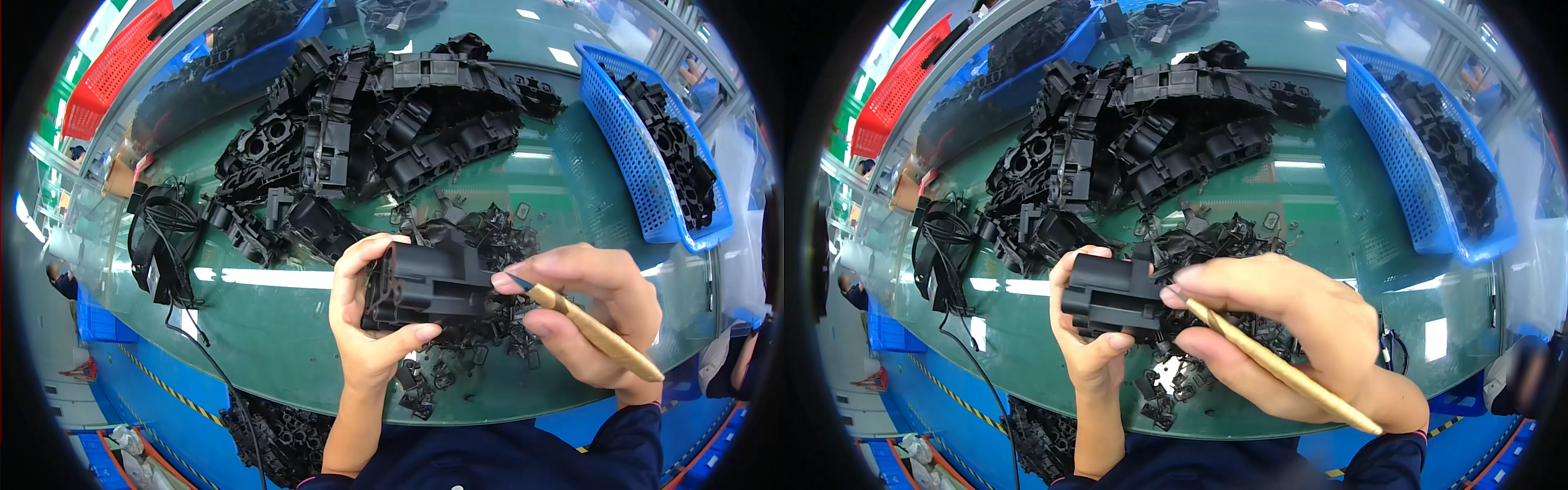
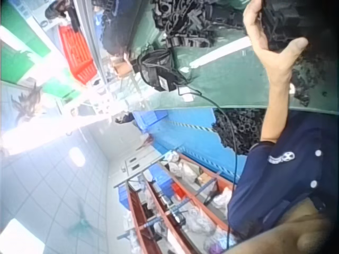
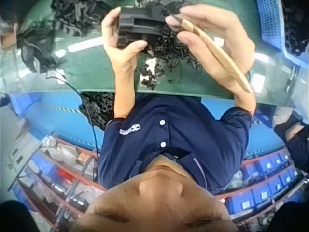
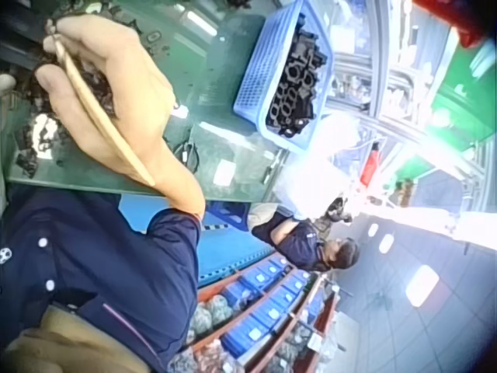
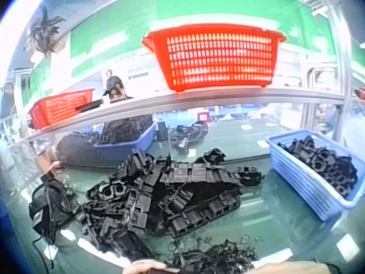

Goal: Using a wooden tool to clean and trim excess material from black plastic molded components.

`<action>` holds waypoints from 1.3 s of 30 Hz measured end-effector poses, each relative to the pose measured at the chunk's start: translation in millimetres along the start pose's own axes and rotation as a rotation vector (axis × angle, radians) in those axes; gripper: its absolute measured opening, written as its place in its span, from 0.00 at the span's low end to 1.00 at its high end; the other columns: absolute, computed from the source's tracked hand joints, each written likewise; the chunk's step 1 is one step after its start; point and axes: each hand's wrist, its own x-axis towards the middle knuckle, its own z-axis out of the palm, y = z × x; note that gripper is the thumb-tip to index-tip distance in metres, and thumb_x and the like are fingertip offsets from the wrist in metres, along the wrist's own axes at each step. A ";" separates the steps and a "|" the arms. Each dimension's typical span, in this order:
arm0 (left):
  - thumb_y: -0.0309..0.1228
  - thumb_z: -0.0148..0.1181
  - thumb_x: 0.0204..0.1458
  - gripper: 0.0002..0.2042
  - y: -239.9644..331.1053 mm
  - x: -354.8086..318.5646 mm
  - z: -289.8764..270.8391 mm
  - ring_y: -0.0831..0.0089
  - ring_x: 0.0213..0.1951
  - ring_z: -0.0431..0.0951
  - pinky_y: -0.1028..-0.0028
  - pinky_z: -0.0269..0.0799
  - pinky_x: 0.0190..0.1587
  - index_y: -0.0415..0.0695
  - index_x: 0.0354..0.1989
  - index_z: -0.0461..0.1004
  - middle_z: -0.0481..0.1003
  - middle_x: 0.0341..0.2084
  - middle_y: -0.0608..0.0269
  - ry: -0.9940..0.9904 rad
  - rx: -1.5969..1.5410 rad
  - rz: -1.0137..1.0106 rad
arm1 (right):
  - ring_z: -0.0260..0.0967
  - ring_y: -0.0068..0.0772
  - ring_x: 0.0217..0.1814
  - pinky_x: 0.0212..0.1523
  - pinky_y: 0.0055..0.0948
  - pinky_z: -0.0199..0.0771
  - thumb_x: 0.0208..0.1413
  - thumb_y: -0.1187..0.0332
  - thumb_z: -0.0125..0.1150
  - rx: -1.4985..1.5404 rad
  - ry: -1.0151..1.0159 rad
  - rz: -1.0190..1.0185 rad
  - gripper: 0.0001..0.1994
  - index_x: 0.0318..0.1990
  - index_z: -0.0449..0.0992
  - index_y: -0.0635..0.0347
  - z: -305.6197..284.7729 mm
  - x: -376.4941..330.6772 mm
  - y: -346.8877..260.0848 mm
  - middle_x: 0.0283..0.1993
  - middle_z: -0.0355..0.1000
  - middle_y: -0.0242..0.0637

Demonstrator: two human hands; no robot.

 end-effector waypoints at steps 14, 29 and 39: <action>0.23 0.72 0.25 0.36 -3.8 5.0 -2.9 0.56 0.47 0.71 0.60 0.67 0.52 0.38 0.49 0.63 0.64 0.46 0.51 -0.116 0.074 0.229 | 0.74 0.45 0.40 0.41 0.33 0.76 0.35 0.81 0.66 -0.171 -0.275 -0.108 0.10 0.28 0.73 0.65 -12.5 10.2 -6.2 0.40 0.72 0.55; 0.19 0.71 0.22 0.34 -5.3 3.9 0.1 0.59 0.45 0.72 0.61 0.69 0.51 0.38 0.46 0.63 0.65 0.44 0.51 -0.075 0.136 0.299 | 0.72 0.42 0.31 0.29 0.32 0.75 0.34 0.75 0.69 -0.370 -0.151 -0.411 0.11 0.27 0.73 0.66 -0.2 7.9 14.8 0.36 0.71 0.48; 0.21 0.72 0.27 0.37 -3.5 -3.1 5.1 0.66 0.50 0.66 0.66 0.62 0.55 0.36 0.50 0.59 0.61 0.46 0.53 -0.086 0.055 0.056 | 0.73 0.40 0.40 0.45 0.35 0.74 0.41 0.73 0.61 -0.718 -0.125 -0.755 0.04 0.24 0.73 0.62 1.2 2.8 19.2 0.38 0.74 0.44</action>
